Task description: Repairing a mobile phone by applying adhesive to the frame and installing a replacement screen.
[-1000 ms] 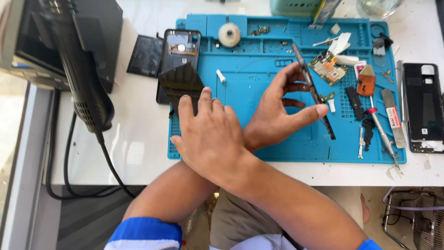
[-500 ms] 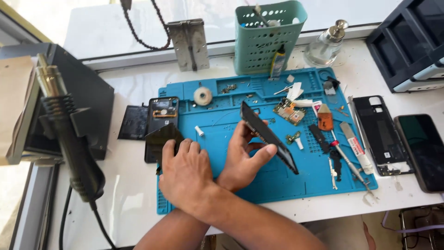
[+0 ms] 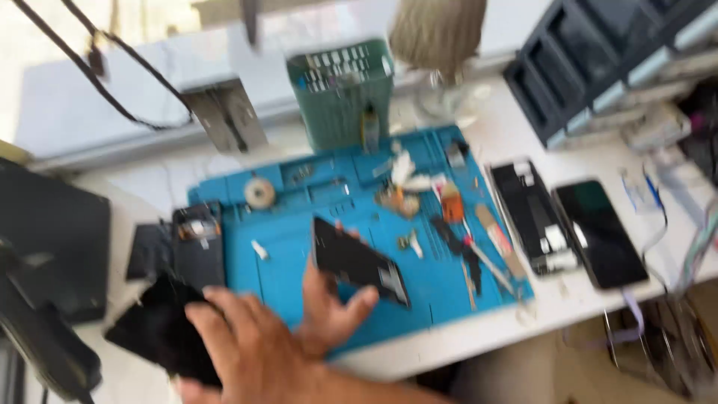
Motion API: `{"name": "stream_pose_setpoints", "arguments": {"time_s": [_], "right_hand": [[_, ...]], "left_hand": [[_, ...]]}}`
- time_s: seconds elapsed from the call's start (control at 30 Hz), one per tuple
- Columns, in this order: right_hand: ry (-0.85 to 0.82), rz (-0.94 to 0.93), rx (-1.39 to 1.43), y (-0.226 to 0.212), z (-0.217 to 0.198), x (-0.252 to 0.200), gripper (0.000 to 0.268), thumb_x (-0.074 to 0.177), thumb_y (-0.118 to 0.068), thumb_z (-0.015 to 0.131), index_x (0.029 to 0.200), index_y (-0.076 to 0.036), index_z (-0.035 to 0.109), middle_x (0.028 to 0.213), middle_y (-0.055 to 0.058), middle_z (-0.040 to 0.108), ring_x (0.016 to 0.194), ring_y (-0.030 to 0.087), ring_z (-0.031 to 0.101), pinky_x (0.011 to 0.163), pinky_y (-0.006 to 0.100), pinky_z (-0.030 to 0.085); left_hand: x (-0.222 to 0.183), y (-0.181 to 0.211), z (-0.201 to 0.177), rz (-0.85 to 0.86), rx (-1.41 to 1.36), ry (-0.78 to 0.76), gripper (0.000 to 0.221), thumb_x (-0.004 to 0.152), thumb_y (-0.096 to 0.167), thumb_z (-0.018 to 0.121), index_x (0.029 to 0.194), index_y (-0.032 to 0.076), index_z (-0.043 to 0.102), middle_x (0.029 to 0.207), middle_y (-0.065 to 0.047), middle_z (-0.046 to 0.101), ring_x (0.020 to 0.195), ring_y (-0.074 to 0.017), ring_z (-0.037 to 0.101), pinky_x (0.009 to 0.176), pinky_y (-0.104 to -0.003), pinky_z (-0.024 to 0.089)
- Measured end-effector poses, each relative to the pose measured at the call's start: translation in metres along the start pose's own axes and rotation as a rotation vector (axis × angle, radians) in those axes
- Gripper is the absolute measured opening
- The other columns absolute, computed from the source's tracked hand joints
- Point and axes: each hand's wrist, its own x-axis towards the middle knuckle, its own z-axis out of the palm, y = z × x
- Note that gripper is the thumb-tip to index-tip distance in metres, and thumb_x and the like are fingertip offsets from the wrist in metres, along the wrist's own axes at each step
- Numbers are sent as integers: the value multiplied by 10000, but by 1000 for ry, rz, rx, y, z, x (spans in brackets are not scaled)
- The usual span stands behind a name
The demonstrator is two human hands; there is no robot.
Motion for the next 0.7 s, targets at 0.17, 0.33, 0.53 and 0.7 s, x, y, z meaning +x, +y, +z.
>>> {"name": "stream_pose_setpoints", "arguments": {"time_s": [0.17, 0.33, 0.53, 0.7], "right_hand": [[313, -34, 365, 0, -11, -24, 659, 893, -412, 646, 1376, 3, 479, 1465, 239, 527, 1398, 370, 559, 1107, 443, 514], [356, -164, 811, 9, -57, -69, 694, 966, -293, 737, 1542, -116, 391, 1552, 210, 480, 1438, 282, 527, 1104, 414, 478], [506, 44, 1041, 51, -177, -121, 1139, 817, -432, 971, 1606, -11, 265, 1474, 314, 485, 1204, 380, 617, 1040, 535, 551], [527, 97, 928, 87, -224, -116, 1083, 756, -261, 921, 1607, 17, 311, 1463, 335, 488, 1151, 345, 633, 966, 445, 625]], "left_hand": [[-1, -10, 4, 105, 148, 39, 887, 873, 416, 768, 1535, 19, 330, 1405, -151, 544, 1286, -277, 588, 995, -393, 624], [9, -20, -12, -323, -590, 43, 483, 946, 514, 606, 1170, 110, 467, 979, -67, 522, 828, -168, 558, 712, -309, 520], [14, -8, -1, 55, -14, -27, 826, 906, 442, 734, 1534, 46, 373, 1383, -146, 588, 1212, -239, 618, 993, -375, 558], [1, -5, 9, 61, -17, -162, 831, 952, 455, 705, 1572, 64, 315, 1465, -138, 547, 1305, -287, 624, 1024, -407, 588]]}}
